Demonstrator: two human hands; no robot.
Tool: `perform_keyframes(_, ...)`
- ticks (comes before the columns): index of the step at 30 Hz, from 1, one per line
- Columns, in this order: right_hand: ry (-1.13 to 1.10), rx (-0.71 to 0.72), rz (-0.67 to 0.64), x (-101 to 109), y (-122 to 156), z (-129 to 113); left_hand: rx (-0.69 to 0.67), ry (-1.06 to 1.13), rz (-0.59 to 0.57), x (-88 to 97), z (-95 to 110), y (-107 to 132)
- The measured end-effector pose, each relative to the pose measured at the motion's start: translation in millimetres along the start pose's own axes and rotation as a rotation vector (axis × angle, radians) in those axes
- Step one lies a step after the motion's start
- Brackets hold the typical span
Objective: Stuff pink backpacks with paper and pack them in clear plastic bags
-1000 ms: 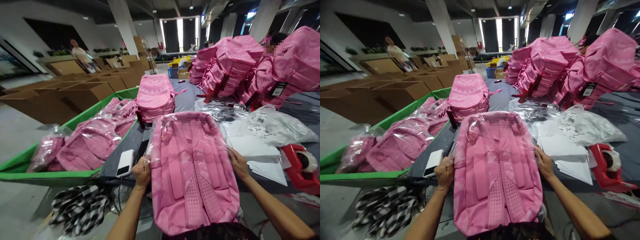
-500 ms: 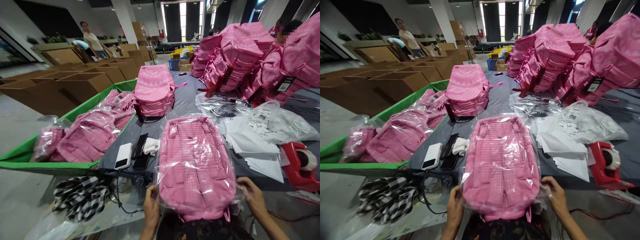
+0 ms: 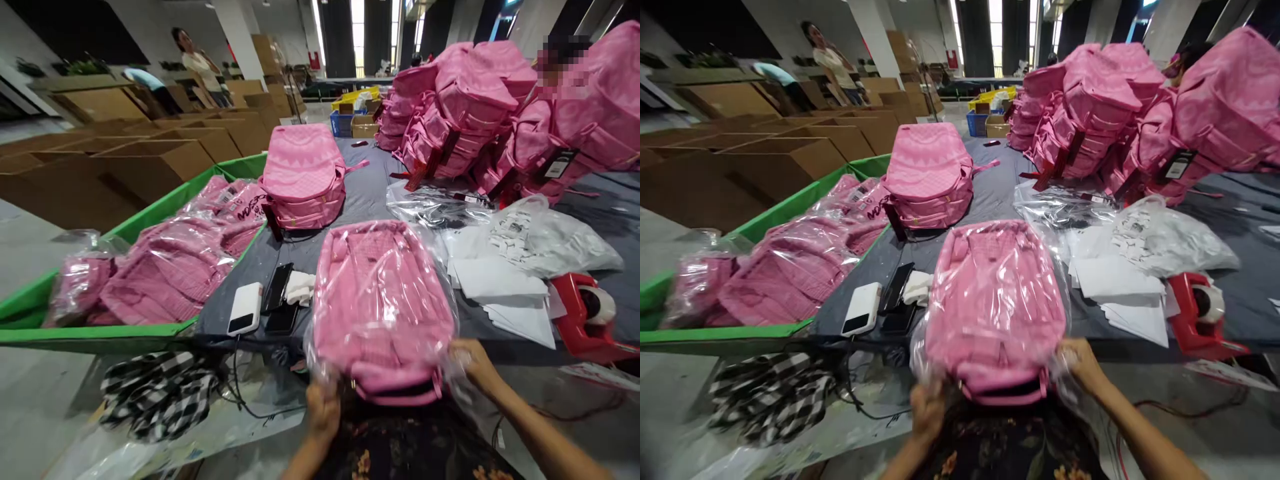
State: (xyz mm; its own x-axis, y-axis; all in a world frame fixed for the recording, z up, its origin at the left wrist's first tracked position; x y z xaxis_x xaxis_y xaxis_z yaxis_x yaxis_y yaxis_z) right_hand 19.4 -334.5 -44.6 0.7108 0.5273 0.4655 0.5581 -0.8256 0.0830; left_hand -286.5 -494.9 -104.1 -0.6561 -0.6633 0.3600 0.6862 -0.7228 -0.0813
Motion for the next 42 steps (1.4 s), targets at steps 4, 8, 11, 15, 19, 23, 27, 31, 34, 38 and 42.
perform_keyframes(4, 0.217, 0.168, 0.298, 49.2, -84.1, -30.0, -0.072, 0.026, -0.019, 12.7, 25.5, -81.1)
perform_keyframes(8, 0.318, 0.023, 0.565, 93.0, -93.5, -0.5, 0.124, 0.143, 0.222, 34.8, -0.2, -104.6)
perform_keyframes(11, 0.239, -0.160, 0.481, 88.6, -66.1, 34.0, 0.330, 0.319, 0.180, 15.5, -21.3, -65.1)
perform_keyframes(15, 0.059, -0.164, 0.236, 50.6, -34.5, 47.8, 0.281, 0.345, -0.334, -57.4, 8.2, -19.9)
perform_keyframes(19, 0.373, -0.174, 0.239, 22.6, -31.4, 32.1, -0.007, 0.165, -0.617, -133.5, 61.0, -26.1)
perform_keyframes(23, 0.749, -0.178, 0.258, 11.9, -37.3, 21.6, 0.111, 0.173, -0.702, -183.6, 77.2, -39.7)
perform_keyframes(27, 0.496, -0.151, 0.205, 9.8, -31.6, 33.6, 0.370, 0.474, -0.744, -185.1, 71.4, -33.0)
perform_keyframes(31, -0.099, -0.121, -0.007, 1.5, -21.3, 46.4, 0.364, 0.529, -0.672, -167.2, 74.2, -30.7)
perform_keyframes(34, -0.506, -0.175, -0.131, -8.2, -16.5, 48.2, 0.344, 0.514, -0.698, -172.0, 77.3, -27.1)
perform_keyframes(38, -0.554, -0.224, -0.035, -13.5, -12.0, 51.0, 0.332, 0.354, -0.666, -180.4, 65.6, -15.2)
perform_keyframes(42, -0.041, -0.207, 0.143, -11.2, 0.5, 52.7, -0.024, -0.167, -0.845, -165.8, 63.3, -13.1)
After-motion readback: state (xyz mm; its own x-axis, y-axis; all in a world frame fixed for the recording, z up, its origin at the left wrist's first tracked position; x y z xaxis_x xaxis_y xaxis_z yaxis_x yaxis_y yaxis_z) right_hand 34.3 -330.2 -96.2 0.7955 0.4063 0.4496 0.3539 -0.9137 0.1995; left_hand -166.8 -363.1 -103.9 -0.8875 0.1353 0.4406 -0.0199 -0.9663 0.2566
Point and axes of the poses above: each hand's wrist, its own y-axis away from the middle knuckle, its own x-axis out of the back of the hand, z = x × y, the point moved 3 cm from there along -y, towards the middle knuckle, and after that the axes turned 3 degrees about -z, right-handed, at the moved point
